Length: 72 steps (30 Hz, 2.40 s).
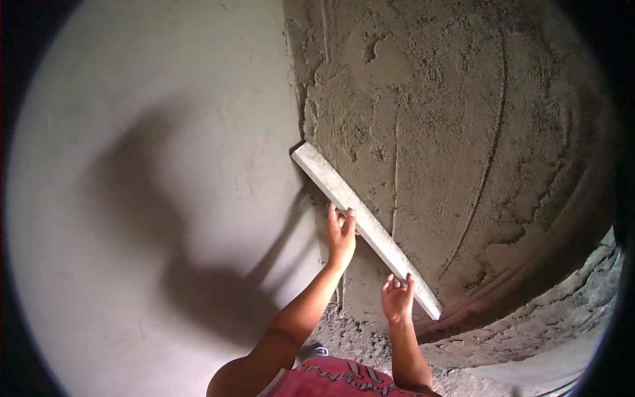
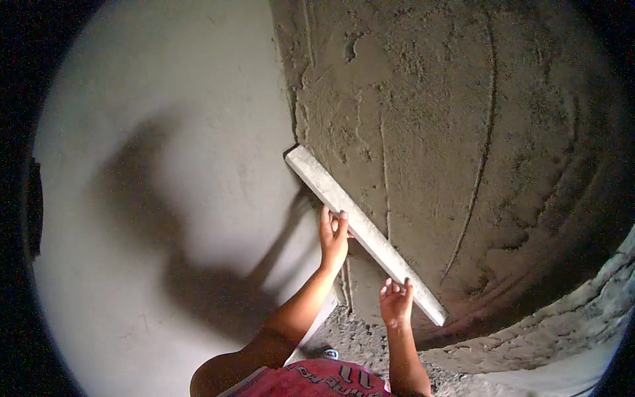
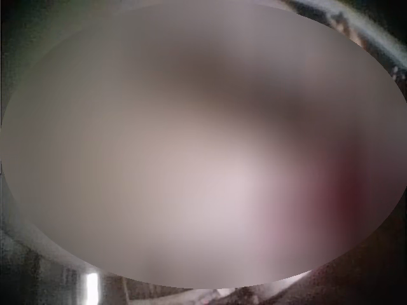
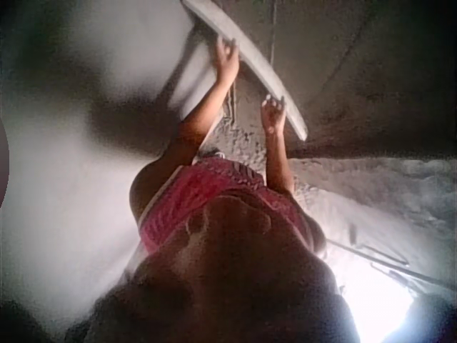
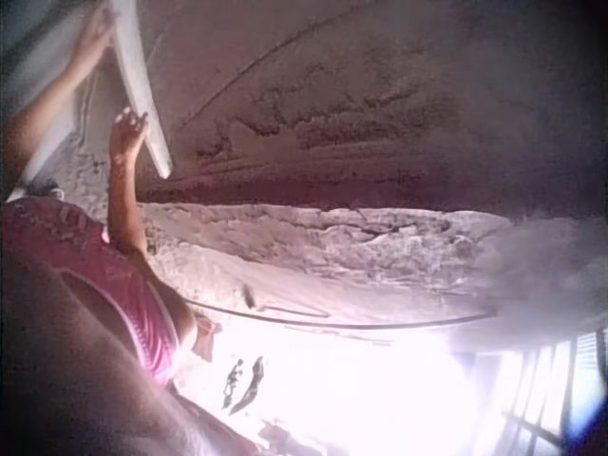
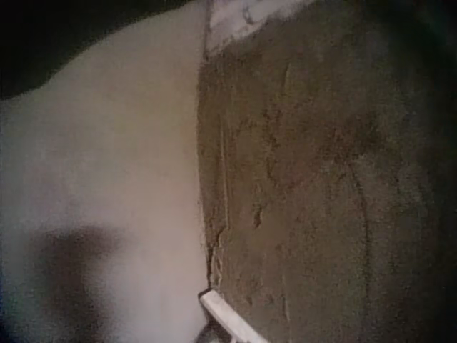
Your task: The person levels wet concrete on a wall using a straight wooden board, moving the board vertically and horizontally to smooth the surface.
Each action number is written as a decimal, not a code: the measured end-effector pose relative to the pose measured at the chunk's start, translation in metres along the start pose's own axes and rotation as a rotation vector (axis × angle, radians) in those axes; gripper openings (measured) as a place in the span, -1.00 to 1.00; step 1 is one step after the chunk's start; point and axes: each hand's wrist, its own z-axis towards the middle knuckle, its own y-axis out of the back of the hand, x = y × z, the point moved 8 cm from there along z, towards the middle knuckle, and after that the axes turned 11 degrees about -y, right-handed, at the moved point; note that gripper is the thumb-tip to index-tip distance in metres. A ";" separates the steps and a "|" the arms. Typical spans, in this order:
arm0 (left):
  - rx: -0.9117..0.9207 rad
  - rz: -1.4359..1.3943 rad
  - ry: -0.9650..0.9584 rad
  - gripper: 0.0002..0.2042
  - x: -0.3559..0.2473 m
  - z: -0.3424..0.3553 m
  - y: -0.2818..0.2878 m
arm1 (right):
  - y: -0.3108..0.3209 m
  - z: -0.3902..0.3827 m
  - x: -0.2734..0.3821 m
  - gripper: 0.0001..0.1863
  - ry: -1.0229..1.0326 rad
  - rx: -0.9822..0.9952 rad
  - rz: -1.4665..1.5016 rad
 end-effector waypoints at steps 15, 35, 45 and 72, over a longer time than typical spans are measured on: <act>0.068 -0.089 -0.022 -0.46 -0.023 0.011 -0.011 | -0.020 -0.025 0.022 -0.77 0.156 -0.010 -0.040; 0.177 -0.746 0.453 -0.58 -0.082 0.010 -0.037 | -0.253 -0.208 0.125 -0.39 1.099 -0.299 -1.193; -0.029 -0.867 0.416 -0.62 -0.094 0.027 -0.047 | -0.413 -0.248 0.032 -0.45 2.136 -0.372 -3.138; -0.003 -0.915 0.199 -0.48 -0.104 0.096 -0.080 | -0.534 -0.164 0.079 -0.54 2.366 -0.139 -3.296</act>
